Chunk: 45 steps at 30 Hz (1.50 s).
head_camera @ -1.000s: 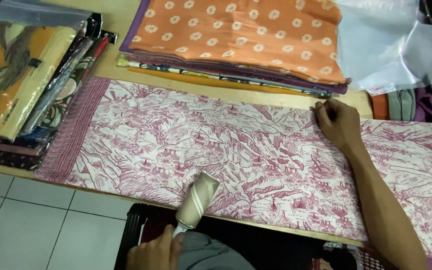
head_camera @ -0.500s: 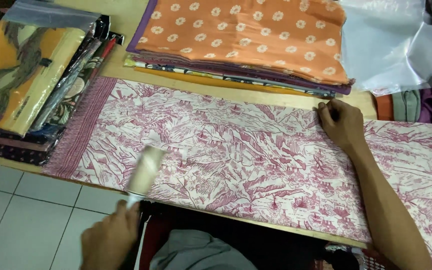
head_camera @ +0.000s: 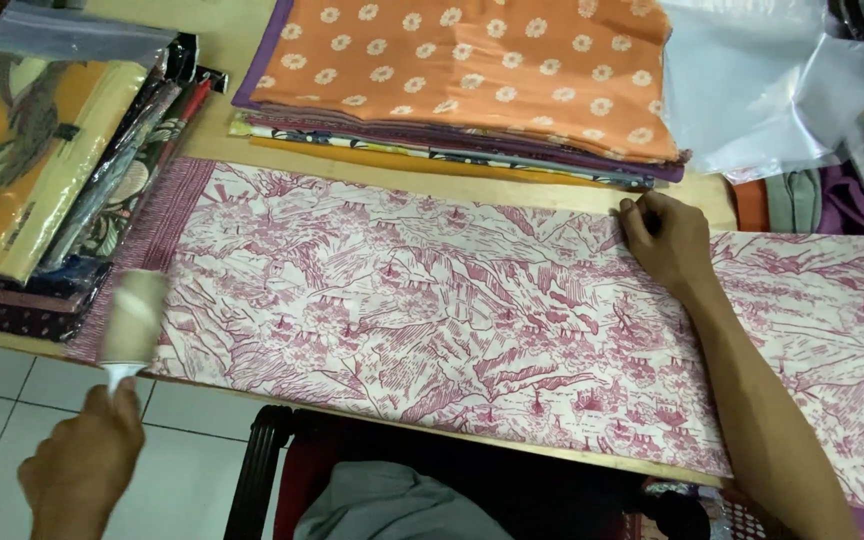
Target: Using a lint roller to remove lint and dust from a patterned scarf spread out on a work surface.
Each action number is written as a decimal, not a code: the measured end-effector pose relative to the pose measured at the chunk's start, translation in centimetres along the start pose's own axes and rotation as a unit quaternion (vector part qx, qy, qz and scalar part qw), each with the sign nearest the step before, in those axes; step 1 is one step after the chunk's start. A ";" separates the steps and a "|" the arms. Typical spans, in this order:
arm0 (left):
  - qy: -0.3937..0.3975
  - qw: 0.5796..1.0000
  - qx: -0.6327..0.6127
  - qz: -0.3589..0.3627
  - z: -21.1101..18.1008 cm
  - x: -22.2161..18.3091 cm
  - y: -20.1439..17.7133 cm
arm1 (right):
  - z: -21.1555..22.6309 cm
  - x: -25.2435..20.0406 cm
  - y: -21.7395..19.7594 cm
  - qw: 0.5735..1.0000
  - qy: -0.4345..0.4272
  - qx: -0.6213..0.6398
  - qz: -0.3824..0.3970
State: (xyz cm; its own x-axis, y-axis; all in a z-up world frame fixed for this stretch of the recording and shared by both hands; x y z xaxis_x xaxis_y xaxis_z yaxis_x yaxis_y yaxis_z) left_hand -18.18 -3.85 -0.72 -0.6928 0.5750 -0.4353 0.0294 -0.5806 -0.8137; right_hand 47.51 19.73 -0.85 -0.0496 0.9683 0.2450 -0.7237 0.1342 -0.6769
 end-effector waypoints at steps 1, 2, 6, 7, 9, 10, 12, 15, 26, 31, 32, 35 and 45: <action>-0.001 1.000 -0.001 0.000 0.5 1.0 0.8 | -0.1 0.2 0.0 1.000 -0.001 0.000 0.000; -0.021 0.999 -0.001 -0.031 1.3 1.8 1.3 | -0.2 0.2 0.1 1.000 -0.004 -0.002 0.005; -0.038 0.993 -0.015 -0.111 2.6 2.5 2.1 | -0.3 0.1 0.1 1.000 0.014 -0.018 0.006; -0.038 0.993 -0.014 -0.109 2.1 1.4 2.1 | -0.3 0.0 0.0 1.000 0.016 -0.018 0.007; 0.026 0.977 -0.053 -0.206 1.0 -1.3 1.0 | 0.1 0.0 0.0 1.000 -0.003 -0.012 -0.003; 0.025 0.977 -0.052 -0.205 -0.3 -3.3 -0.3 | 0.1 0.0 0.1 1.000 -0.002 -0.011 -0.001; 0.076 0.980 -0.100 -0.154 -3.6 -7.0 -2.3 | 0.2 0.1 0.0 1.000 -0.002 -0.014 0.005; 0.191 0.956 -0.107 -0.195 -8.6 -9.8 -1.5 | -0.1 0.1 0.1 1.000 -0.017 -0.024 0.000; 0.218 0.854 0.160 -0.445 -13.1 -8.9 -1.5 | 0.2 0.1 -0.1 1.000 0.002 -0.004 0.008; 0.162 0.885 0.235 -0.367 -11.0 -5.3 -3.3 | 0.7 0.0 -0.1 1.000 0.026 0.009 0.014; 0.147 0.893 0.242 -0.349 -10.2 -4.2 -3.5 | 0.6 0.0 -0.1 0.999 0.028 0.008 0.014; 0.102 0.876 0.266 -0.390 -7.9 -1.0 -3.2 | 0.8 0.0 -0.1 0.999 0.029 0.011 0.013; 0.052 0.943 0.152 -0.290 -3.5 5.3 -3.2 | 0.7 0.0 -0.1 1.000 0.017 0.001 0.010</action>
State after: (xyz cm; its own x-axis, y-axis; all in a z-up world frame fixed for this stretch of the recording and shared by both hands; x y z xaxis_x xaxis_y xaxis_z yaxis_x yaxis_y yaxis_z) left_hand -19.41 3.08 -1.83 -0.4529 0.8916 0.0015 -0.5522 -0.2792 -0.7856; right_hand 47.09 19.55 -0.25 -0.0404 0.9773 0.2082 -0.7246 0.1148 -0.6795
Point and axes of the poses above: each hand's wrist, its own x-axis towards the middle knuckle, its own y-axis out of the palm, z = x × y, the point moved 6 cm from there along x, towards the middle knuckle, and after that the axes turned 15 degrees about x, right-handed, at the moved point
